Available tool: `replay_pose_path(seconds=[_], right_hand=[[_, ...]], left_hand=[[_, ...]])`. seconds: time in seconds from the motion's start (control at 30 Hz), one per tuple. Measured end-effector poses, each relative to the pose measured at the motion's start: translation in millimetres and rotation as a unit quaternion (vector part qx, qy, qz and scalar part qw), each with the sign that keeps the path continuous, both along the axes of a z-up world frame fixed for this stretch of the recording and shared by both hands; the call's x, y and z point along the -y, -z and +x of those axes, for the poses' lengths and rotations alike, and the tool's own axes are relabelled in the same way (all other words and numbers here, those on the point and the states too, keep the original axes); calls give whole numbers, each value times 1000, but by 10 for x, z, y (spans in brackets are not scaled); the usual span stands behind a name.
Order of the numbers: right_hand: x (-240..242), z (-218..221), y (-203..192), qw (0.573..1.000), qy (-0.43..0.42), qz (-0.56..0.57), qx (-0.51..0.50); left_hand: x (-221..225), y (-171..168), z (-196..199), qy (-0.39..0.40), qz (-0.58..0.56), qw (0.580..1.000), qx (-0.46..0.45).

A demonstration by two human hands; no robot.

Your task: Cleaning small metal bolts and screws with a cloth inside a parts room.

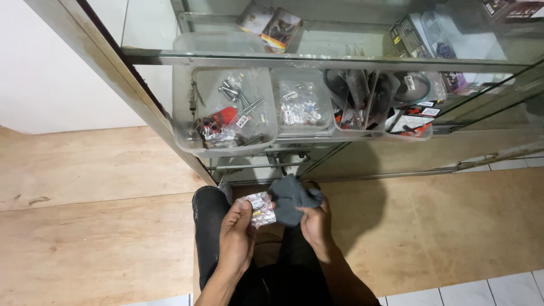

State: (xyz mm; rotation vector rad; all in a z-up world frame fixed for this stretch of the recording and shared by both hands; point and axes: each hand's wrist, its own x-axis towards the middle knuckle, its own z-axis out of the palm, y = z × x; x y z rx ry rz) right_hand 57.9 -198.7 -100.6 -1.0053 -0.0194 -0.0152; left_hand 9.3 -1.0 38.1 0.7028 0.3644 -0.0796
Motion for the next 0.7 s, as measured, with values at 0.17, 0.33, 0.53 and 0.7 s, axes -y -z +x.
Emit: replay_pose_path(seconds=[0.17,0.33,0.53,0.7], right_hand=[[-102,-384,42,994,-29,78,-76],[-377,-507,-789,988,-114,-59,86],[-656,-480,-1381,848,-10,-388,360],[-691,-402,-1536,721,79,-556,406]], left_hand=[[50,272,-47,-10,157,986,50],[111,286,-38,-82,293,947,98],[106,189,-58,-79,157,973,147],[80,115,-56,-10,-99,986,130]])
